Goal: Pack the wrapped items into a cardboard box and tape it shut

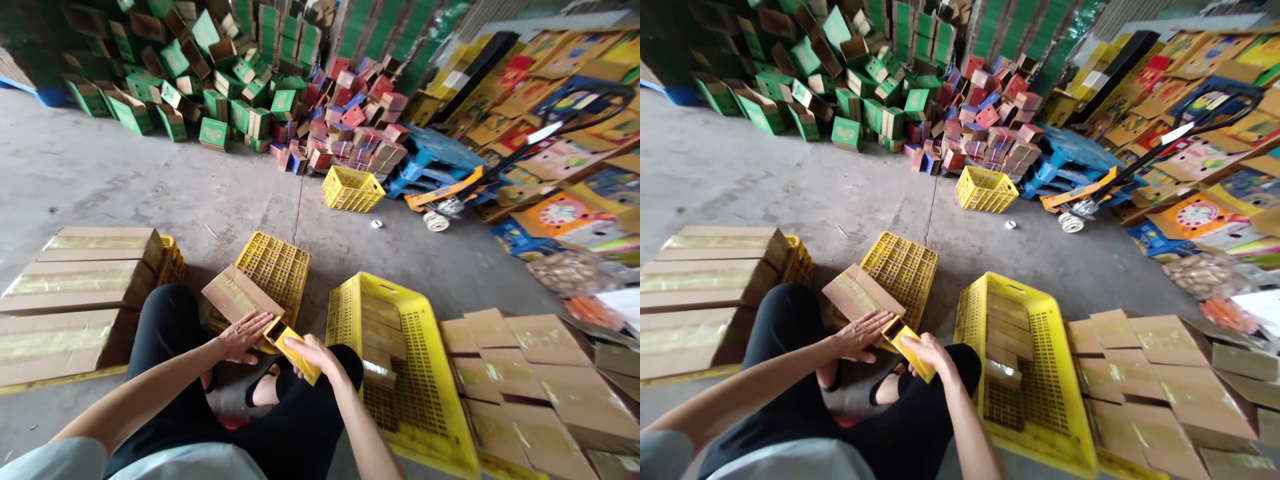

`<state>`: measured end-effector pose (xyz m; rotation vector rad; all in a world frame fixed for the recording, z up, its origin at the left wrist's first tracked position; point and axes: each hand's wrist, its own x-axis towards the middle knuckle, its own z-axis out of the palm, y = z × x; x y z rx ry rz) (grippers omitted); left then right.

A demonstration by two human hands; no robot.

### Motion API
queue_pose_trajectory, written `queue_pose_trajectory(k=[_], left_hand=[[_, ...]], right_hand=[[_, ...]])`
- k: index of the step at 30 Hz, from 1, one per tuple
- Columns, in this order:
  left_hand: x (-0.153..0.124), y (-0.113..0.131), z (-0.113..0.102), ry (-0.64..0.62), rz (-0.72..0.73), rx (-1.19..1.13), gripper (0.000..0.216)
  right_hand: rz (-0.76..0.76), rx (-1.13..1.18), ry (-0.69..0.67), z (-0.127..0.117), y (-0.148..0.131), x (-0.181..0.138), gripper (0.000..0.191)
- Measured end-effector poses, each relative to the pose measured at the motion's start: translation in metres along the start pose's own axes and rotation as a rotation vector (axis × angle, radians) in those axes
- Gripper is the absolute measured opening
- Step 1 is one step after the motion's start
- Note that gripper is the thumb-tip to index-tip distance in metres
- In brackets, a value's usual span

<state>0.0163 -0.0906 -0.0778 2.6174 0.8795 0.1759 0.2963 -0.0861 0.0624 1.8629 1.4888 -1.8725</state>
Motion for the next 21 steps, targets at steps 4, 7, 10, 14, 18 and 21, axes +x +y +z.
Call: queue_pose_trajectory(k=[4,7,10,14,18,21], left_hand=[[0.0,-0.004,0.002,-0.009,0.012,-0.007,0.113],[0.0,-0.007,0.002,-0.001,0.011,0.001,0.114],[-0.002,-0.008,0.003,0.001,0.02,0.008,0.114],[-0.002,-0.007,0.001,-0.026,0.023,0.018,0.115],[-0.001,0.001,-0.001,-0.032,-0.021,0.054,0.117],[0.001,0.011,0.002,-0.016,-0.004,0.073,0.119]], right_hand=[[-0.024,-0.002,-0.016,0.001,0.002,0.002,0.049],[-0.039,0.007,-0.03,0.0,0.006,-0.002,0.049],[-0.028,0.023,-0.031,-0.003,0.012,-0.009,0.05],[0.005,0.023,-0.014,-0.007,0.019,-0.017,0.048],[0.017,0.015,-0.003,-0.007,0.02,-0.015,0.049],[0.032,0.011,-0.001,-0.006,0.02,-0.014,0.048]])
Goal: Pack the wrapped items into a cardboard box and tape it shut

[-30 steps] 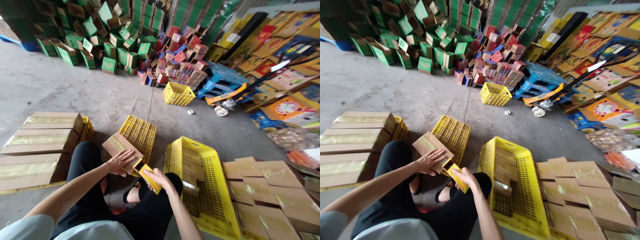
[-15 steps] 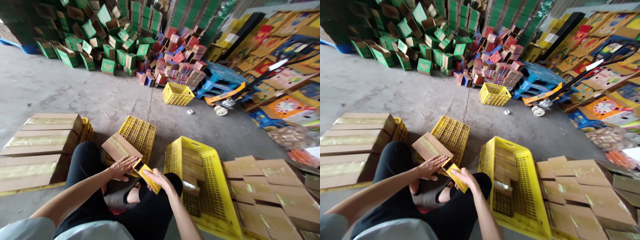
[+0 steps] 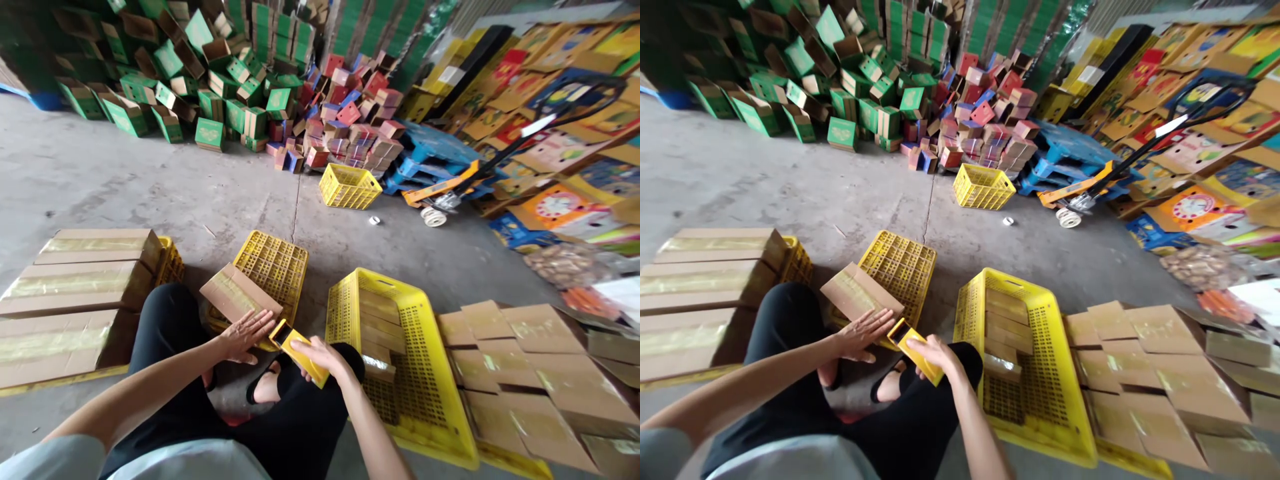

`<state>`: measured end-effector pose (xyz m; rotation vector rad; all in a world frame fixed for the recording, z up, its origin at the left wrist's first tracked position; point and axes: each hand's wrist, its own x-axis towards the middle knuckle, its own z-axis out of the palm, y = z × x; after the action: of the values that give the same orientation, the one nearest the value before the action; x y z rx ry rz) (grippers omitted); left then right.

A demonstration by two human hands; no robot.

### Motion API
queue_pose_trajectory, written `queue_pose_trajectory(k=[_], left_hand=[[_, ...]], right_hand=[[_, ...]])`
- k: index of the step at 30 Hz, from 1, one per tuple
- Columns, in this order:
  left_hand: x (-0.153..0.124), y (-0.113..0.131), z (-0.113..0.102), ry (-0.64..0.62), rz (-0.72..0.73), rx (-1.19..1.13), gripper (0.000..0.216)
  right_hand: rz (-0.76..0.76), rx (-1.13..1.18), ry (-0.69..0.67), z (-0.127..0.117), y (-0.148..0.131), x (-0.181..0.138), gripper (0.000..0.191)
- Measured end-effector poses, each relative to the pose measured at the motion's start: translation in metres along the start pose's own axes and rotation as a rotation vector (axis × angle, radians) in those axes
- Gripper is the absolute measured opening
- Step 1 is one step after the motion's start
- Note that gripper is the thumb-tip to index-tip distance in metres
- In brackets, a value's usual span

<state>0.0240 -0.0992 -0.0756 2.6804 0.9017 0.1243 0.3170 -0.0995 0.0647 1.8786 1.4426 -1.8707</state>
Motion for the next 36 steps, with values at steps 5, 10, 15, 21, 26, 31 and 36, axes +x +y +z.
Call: queue_pose_trajectory(k=[5,10,15,21,26,31,36], left_hand=[[0.004,0.009,0.007,0.03,0.048,-0.025,0.117],[0.005,0.006,0.007,-0.015,0.042,-0.042,0.123],[0.002,0.005,0.001,-0.044,0.038,-0.062,0.12],[0.0,0.006,-0.002,-0.058,0.031,-0.068,0.117],[0.0,0.007,-0.001,-0.044,0.025,-0.06,0.117],[-0.002,0.006,0.001,-0.036,0.032,-0.047,0.115],[-0.003,0.005,0.006,-0.01,0.031,-0.03,0.115]], right_hand=[[-0.016,0.016,-0.004,0.001,0.003,0.0,0.048],[-0.046,0.015,-0.007,0.003,0.005,0.0,0.047],[-0.026,-0.01,-0.024,-0.001,0.003,-0.014,0.044],[0.021,-0.059,-0.022,-0.008,0.008,-0.034,0.045],[0.045,-0.048,-0.01,-0.007,0.011,-0.038,0.048],[0.072,-0.043,0.016,-0.006,0.014,-0.036,0.043],[0.03,-0.046,0.013,-0.004,0.027,-0.017,0.051]])
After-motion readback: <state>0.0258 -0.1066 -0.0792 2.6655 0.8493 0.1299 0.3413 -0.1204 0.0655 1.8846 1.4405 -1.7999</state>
